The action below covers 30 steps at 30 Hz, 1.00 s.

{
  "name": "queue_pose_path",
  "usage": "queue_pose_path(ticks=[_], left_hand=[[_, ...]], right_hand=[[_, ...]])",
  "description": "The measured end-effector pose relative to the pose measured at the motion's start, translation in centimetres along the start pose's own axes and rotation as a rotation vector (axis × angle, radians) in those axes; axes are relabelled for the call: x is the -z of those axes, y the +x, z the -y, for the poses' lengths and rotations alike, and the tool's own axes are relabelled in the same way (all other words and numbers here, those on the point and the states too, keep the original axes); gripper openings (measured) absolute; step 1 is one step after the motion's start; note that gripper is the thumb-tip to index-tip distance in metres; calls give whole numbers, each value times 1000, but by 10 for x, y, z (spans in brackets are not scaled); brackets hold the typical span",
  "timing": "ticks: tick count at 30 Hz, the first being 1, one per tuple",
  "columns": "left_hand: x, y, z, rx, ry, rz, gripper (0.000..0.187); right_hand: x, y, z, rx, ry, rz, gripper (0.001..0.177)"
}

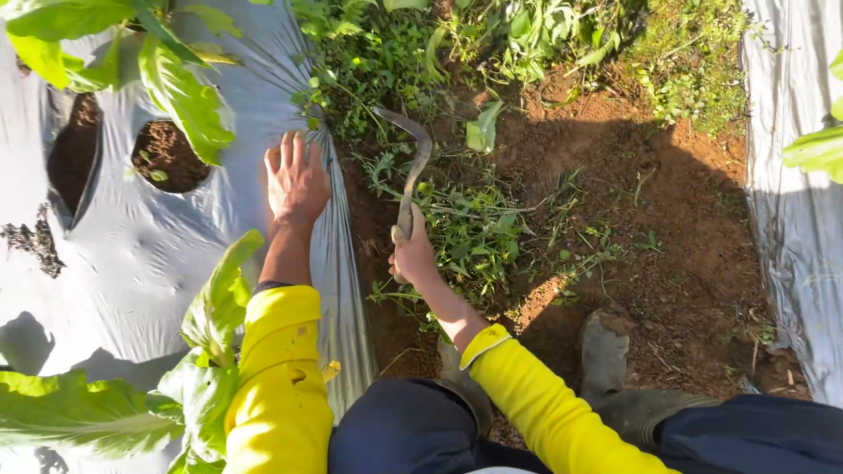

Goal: The person uses a sickle to remove weeds from the soil between rows of cabbage plants. The person repeatedly cuts the weeds at the base and pulls them out by hand, clearing the area around the crop plants.

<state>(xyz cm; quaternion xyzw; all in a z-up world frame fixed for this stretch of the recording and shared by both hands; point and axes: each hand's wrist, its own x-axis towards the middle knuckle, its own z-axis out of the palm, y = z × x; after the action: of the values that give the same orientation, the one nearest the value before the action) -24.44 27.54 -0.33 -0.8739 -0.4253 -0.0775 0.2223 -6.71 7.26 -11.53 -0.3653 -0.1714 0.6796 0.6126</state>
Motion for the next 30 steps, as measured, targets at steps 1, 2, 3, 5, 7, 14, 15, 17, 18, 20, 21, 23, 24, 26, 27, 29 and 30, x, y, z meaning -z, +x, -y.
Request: queue_pose_path(ticks=[1, 2, 3, 5, 7, 14, 15, 17, 18, 20, 21, 23, 24, 26, 27, 29, 30], left_hand=[[-3, -6, 5, 1, 5, -1, 38], [-8, -11, 7, 3, 2, 25, 41], [-14, -15, 10, 6, -2, 51, 45], [-9, -14, 8, 12, -15, 50, 43], [-7, -17, 5, 21, -23, 53, 42], [-7, -4, 19, 3, -14, 59, 37], [-9, -2, 23, 12, -9, 12, 36], [-3, -4, 21, 9, -21, 1, 37], [-3, -1, 19, 10, -41, -29, 38], [3, 5, 20, 19, -46, -29, 38], [6, 5, 19, 34, -52, -28, 39], [6, 7, 21, 44, -67, -22, 40], [5, 7, 21, 55, -79, -27, 42], [7, 8, 20, 62, -79, -38, 41], [8, 8, 19, 64, -77, -54, 40], [9, 4, 20, 66, -77, -52, 40], [7, 8, 21, 67, -72, -66, 40]], right_hand=[[-19, 0, 5, 1, 2, 5, 69], [-35, 1, 12, -116, -332, -130, 71], [-51, 2, 17, -231, -667, -266, 73], [-72, -7, 41, -244, -672, -316, 75], [-74, 0, 45, -259, -676, -361, 82], [-53, 81, 41, -186, -693, -361, 70], [-63, 81, 48, -195, -707, -320, 71], [-52, 72, 8, -185, -662, -287, 70], [-45, 72, -9, -159, -630, -259, 70], [-43, 63, -30, -173, -638, -266, 69], [-42, 57, -41, -189, -649, -271, 69], [-54, 71, -18, -167, -676, -283, 69], [-59, 79, -7, -134, -705, -291, 68], [-46, 101, -26, -160, -769, -322, 71], [-41, 111, -36, -180, -828, -353, 74], [-57, 80, -25, -158, -817, -327, 72], [-64, 72, -16, -119, -807, -299, 71]])
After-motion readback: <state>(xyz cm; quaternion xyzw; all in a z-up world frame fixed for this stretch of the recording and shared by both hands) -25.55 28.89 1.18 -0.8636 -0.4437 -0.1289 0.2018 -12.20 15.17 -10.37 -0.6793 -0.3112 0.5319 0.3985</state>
